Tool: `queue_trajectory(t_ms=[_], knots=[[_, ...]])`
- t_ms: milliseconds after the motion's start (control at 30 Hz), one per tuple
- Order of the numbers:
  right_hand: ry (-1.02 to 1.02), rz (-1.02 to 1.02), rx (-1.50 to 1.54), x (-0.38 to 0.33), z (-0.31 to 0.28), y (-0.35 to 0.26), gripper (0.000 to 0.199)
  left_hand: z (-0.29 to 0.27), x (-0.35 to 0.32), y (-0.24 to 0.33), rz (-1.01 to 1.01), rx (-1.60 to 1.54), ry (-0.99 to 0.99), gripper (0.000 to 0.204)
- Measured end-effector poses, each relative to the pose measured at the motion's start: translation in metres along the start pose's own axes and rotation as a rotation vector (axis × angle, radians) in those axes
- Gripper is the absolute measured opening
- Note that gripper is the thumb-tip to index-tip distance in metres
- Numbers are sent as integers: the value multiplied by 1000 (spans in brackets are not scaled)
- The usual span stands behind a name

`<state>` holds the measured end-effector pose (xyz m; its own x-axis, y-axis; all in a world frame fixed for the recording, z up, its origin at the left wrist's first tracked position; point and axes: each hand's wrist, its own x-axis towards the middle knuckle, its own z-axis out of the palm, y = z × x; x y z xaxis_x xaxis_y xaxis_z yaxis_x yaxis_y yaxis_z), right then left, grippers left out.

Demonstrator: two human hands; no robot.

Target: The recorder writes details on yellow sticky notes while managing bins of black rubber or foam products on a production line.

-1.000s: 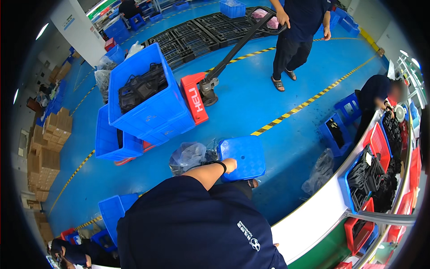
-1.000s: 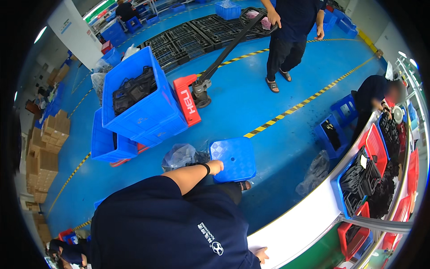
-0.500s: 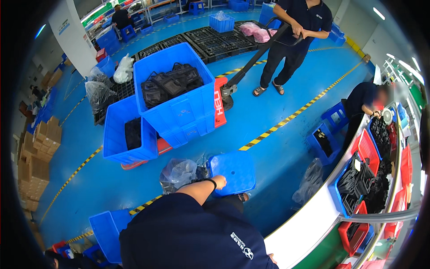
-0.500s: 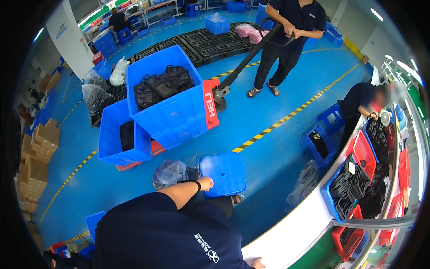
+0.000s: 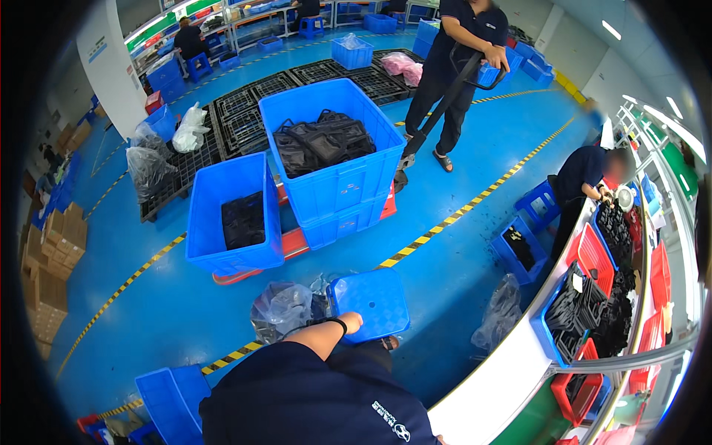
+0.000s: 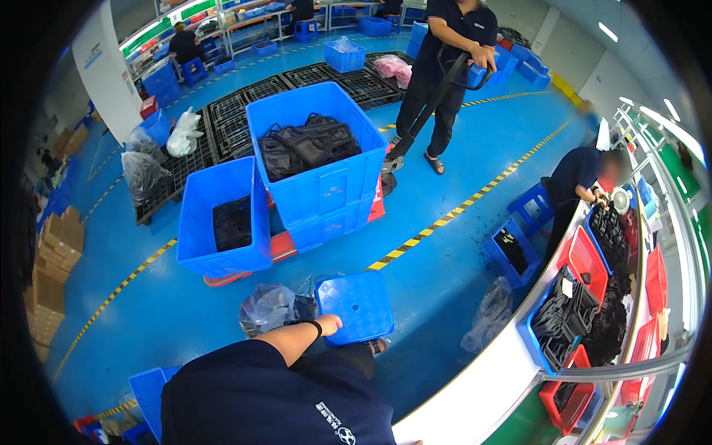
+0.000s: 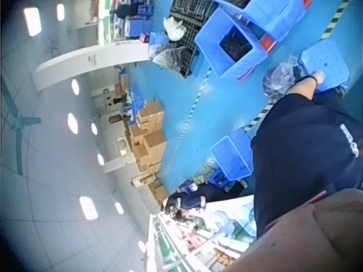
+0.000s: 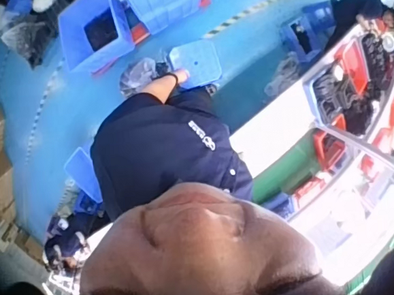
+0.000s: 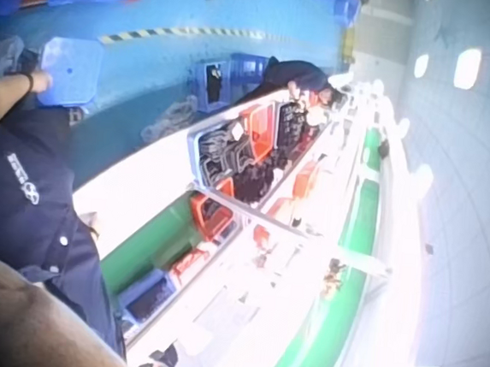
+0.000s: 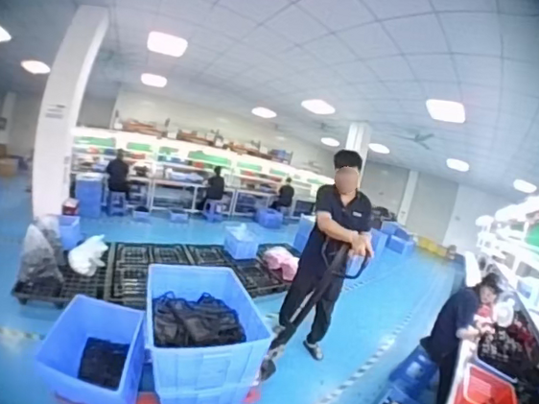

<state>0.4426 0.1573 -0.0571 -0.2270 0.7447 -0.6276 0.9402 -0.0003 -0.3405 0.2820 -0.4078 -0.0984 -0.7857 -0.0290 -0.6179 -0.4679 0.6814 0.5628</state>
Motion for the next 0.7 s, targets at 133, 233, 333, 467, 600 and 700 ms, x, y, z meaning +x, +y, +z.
queue_trajectory(t_ms=[133, 233, 333, 467, 600, 700], knots=[[24, -9, -7, 0, -11, 18, 72, -2, 1, 3, -4, -9, 1, 33], [28, -20, -20, -5, -14, 27, 73, 0, 5, -3, -9, 35, -56, 34], [28, -32, -33, -8, -13, 35, 74, 5, 10, -7, -13, -6, -25, 33], [35, -44, -55, -11, -17, 48, 75, 6, 16, -4, -67, -62, -43, 33], [43, -54, -75, -14, -19, 59, 76, 2, 15, -1, -41, -53, -54, 33], [53, -63, -85, -13, -19, 60, 76, 3, 19, 5, -21, -8, -113, 30]])
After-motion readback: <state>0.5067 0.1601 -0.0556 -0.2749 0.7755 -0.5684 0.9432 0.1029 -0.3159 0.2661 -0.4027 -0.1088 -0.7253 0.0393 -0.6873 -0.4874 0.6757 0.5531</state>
